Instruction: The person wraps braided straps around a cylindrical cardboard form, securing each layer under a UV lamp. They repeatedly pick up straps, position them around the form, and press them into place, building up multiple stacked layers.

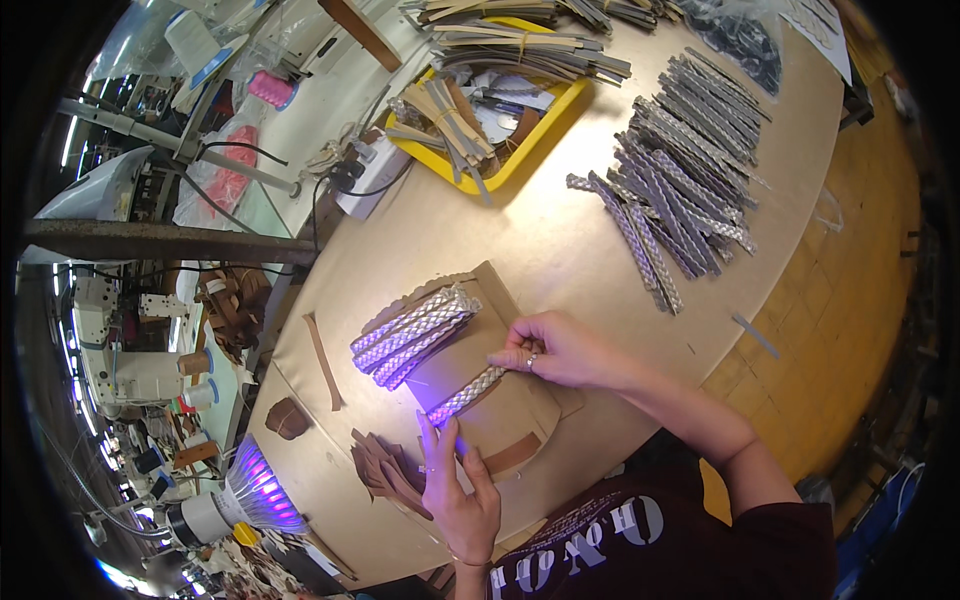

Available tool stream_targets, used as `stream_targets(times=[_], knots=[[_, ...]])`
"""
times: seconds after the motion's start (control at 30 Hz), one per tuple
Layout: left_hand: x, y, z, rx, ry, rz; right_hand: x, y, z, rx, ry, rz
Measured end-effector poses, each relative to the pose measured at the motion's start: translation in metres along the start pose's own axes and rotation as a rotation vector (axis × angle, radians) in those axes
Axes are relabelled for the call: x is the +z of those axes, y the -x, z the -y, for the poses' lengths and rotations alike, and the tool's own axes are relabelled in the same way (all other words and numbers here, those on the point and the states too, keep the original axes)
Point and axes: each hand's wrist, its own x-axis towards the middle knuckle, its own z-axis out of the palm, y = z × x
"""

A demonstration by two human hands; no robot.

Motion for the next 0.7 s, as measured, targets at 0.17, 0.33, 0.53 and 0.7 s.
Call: stream_targets(times=[0.17, 0.33, 0.53, 0.7], knots=[[0.006, 0.006, 0.013, 0.0, 0.089, -0.041, 0.019, 0.012, -0.008, 0.015, 0.063, -0.183], [0.016, 0.009, 0.027, -0.103, 0.644, -0.302, 0.022, 0.025, 0.007, -0.054, -0.211, -0.232], [0.009, 0.006, 0.024, -0.137, 1.226, -0.282, 0.001, 0.049, 0.048, -0.821, 0.142, -0.245], [-0.003, 0.013, 0.023, 0.023, 1.671, -0.104, 0.007, 0.056, 0.07, -0.889, 0.192, -0.183]])
